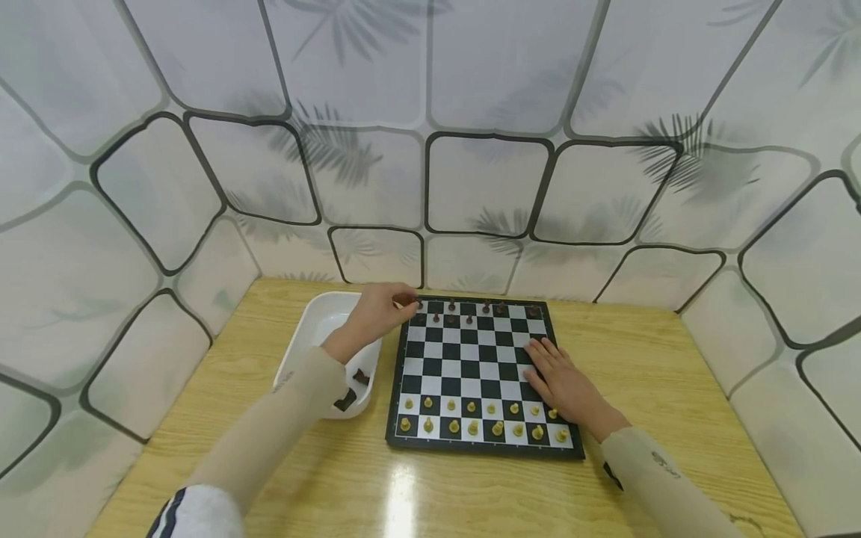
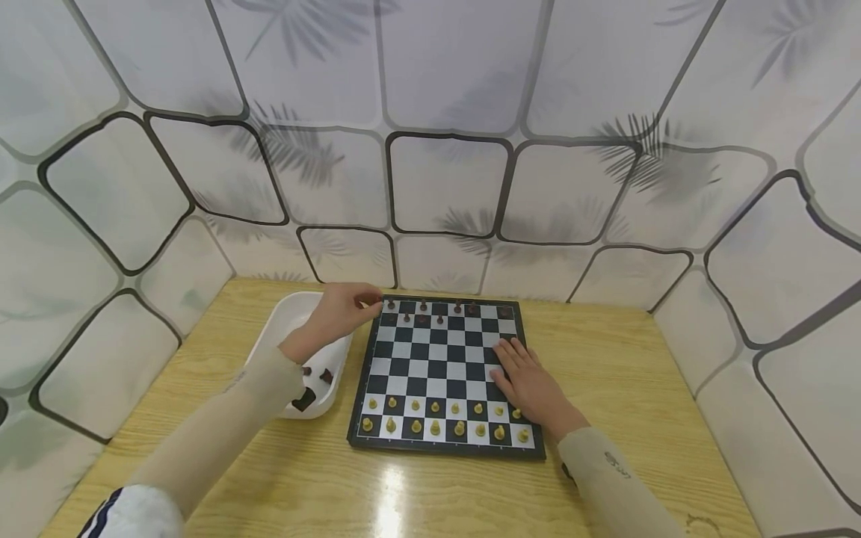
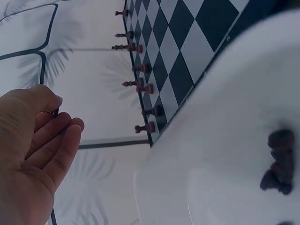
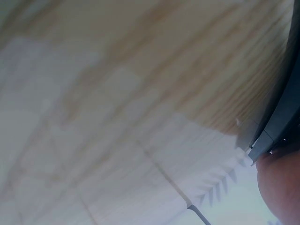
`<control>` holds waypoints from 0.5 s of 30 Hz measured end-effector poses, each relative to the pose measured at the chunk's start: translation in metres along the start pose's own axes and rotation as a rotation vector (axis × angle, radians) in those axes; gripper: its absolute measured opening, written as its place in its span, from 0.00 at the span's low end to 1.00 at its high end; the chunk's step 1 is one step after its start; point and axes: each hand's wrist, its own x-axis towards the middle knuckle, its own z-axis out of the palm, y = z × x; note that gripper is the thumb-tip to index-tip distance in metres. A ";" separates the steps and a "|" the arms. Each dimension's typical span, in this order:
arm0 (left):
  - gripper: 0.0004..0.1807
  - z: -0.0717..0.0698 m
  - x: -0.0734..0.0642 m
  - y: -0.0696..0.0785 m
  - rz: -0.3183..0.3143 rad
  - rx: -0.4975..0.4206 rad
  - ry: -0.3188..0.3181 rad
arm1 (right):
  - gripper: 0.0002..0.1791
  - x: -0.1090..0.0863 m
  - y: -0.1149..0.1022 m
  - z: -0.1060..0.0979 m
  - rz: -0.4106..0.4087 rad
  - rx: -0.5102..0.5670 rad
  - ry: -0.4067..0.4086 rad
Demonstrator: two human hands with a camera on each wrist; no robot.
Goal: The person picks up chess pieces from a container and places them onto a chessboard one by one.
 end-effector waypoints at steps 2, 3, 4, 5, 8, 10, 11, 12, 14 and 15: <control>0.09 0.005 0.004 0.002 -0.003 0.012 -0.014 | 0.35 0.000 0.000 0.000 -0.001 0.000 0.000; 0.09 0.008 0.007 0.003 -0.003 0.018 -0.020 | 0.35 0.000 0.000 0.000 -0.001 0.000 0.001; 0.09 0.010 0.009 0.005 -0.008 0.019 -0.027 | 0.35 0.000 0.000 0.000 -0.003 0.000 0.003; 0.09 0.013 0.010 0.006 -0.014 0.022 -0.033 | 0.35 0.000 0.000 0.000 -0.003 0.000 0.004; 0.10 0.020 0.016 0.010 -0.040 0.014 -0.059 | 0.35 0.000 0.000 0.000 -0.005 0.000 0.007; 0.10 0.026 0.020 0.013 -0.046 0.008 -0.071 | 0.35 0.000 0.000 0.000 -0.005 -0.003 0.007; 0.10 0.028 0.022 0.015 -0.044 0.010 -0.074 | 0.35 0.000 0.001 0.000 -0.003 -0.003 0.006; 0.10 0.031 0.024 0.016 -0.044 0.010 -0.076 | 0.35 -0.001 0.001 0.000 -0.002 -0.003 0.006; 0.10 0.036 0.027 0.019 -0.039 0.011 -0.079 | 0.35 -0.001 0.001 0.000 0.001 -0.004 0.005; 0.10 0.039 0.029 0.021 -0.037 0.013 -0.081 | 0.35 -0.001 0.001 0.001 0.001 -0.005 0.006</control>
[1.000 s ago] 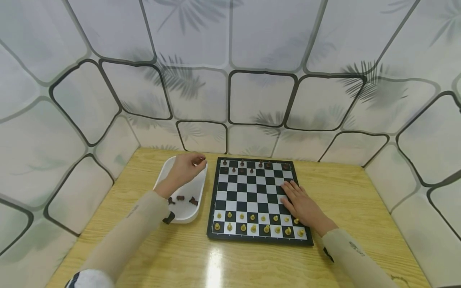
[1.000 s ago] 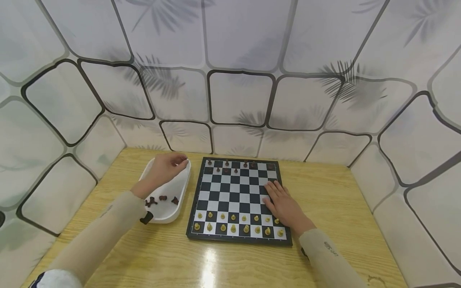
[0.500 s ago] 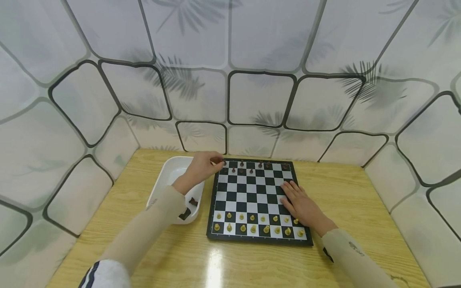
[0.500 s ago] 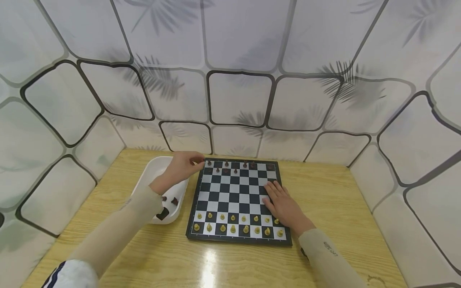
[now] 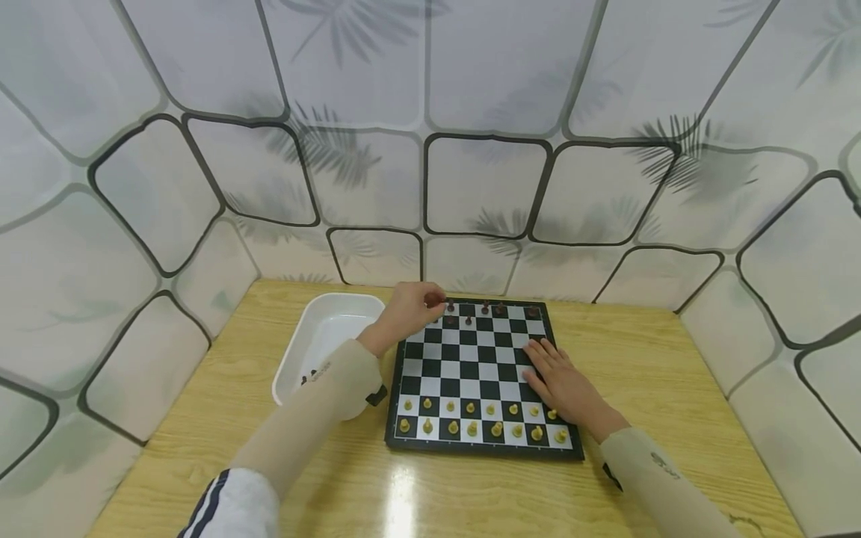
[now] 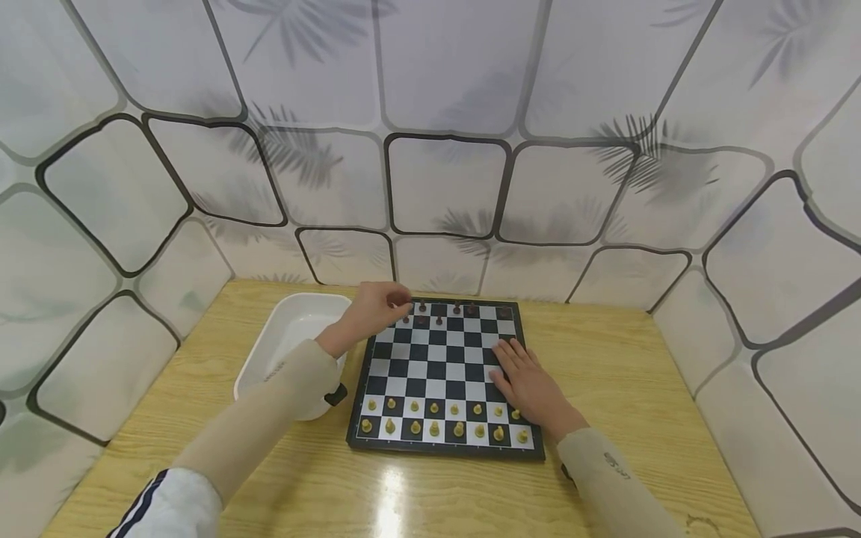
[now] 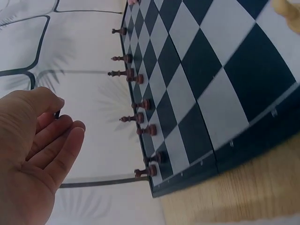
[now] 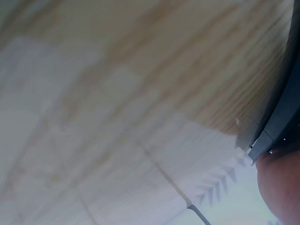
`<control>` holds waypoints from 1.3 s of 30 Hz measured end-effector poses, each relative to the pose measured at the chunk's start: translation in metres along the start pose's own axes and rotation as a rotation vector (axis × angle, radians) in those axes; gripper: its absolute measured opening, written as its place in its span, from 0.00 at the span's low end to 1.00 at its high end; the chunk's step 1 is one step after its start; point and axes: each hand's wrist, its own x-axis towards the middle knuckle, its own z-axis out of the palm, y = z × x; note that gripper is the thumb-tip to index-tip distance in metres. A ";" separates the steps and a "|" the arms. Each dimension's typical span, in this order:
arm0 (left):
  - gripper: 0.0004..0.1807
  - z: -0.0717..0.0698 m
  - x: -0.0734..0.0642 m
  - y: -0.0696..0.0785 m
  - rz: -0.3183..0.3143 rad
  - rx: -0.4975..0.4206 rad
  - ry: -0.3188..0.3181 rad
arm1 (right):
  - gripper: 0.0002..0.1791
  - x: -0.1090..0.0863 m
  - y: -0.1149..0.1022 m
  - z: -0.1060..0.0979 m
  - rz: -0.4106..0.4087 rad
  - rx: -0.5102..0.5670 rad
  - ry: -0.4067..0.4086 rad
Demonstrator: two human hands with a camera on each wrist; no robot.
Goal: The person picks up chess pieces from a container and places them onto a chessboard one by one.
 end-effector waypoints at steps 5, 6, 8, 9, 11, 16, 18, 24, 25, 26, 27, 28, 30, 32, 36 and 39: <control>0.11 0.010 0.005 0.010 -0.008 -0.004 -0.022 | 0.35 0.000 0.000 0.000 -0.001 0.006 0.004; 0.11 0.011 0.006 0.012 -0.005 0.000 -0.026 | 0.35 0.001 0.000 0.000 -0.003 0.006 0.005; 0.11 0.016 0.008 0.015 0.003 0.007 -0.035 | 0.35 0.001 0.000 0.000 -0.006 0.006 0.007; 0.11 0.018 0.009 0.016 0.009 0.014 -0.039 | 0.35 0.001 0.000 0.000 -0.006 0.006 0.007; 0.10 0.024 0.011 0.018 0.017 0.022 -0.048 | 0.35 0.000 0.000 0.000 -0.005 0.005 0.005; 0.09 0.039 0.018 0.019 0.018 0.026 -0.049 | 0.35 0.000 -0.001 0.000 -0.005 -0.001 0.006; 0.09 0.045 0.021 0.018 0.023 0.030 -0.043 | 0.35 0.000 -0.001 0.000 -0.004 -0.001 0.007; 0.08 0.058 0.029 0.017 0.039 0.041 -0.024 | 0.35 0.000 0.000 0.002 0.001 0.003 0.010; 0.08 0.060 0.030 0.016 0.039 0.039 -0.024 | 0.35 0.000 0.000 0.002 0.000 0.003 0.011; 0.08 0.062 0.031 0.016 0.036 0.035 -0.025 | 0.35 0.000 0.000 0.002 -0.003 0.002 0.012; 0.08 0.064 0.032 0.015 0.031 0.026 -0.027 | 0.35 0.000 -0.001 0.001 -0.007 0.000 0.013; 0.08 0.066 0.032 0.015 0.026 0.009 -0.029 | 0.35 0.000 -0.001 0.001 -0.010 0.000 0.012; 0.08 0.069 0.033 0.014 0.008 -0.018 -0.038 | 0.35 0.000 -0.001 0.000 -0.013 0.000 0.009; 0.08 0.073 0.034 0.013 -0.004 -0.038 -0.040 | 0.35 0.000 -0.002 -0.001 -0.016 0.004 0.007; 0.08 0.079 0.037 0.012 -0.022 -0.044 -0.039 | 0.35 0.001 -0.003 -0.002 -0.012 0.006 0.008; 0.08 0.083 0.039 0.012 -0.025 -0.033 -0.044 | 0.35 0.000 -0.003 -0.002 -0.008 0.008 0.009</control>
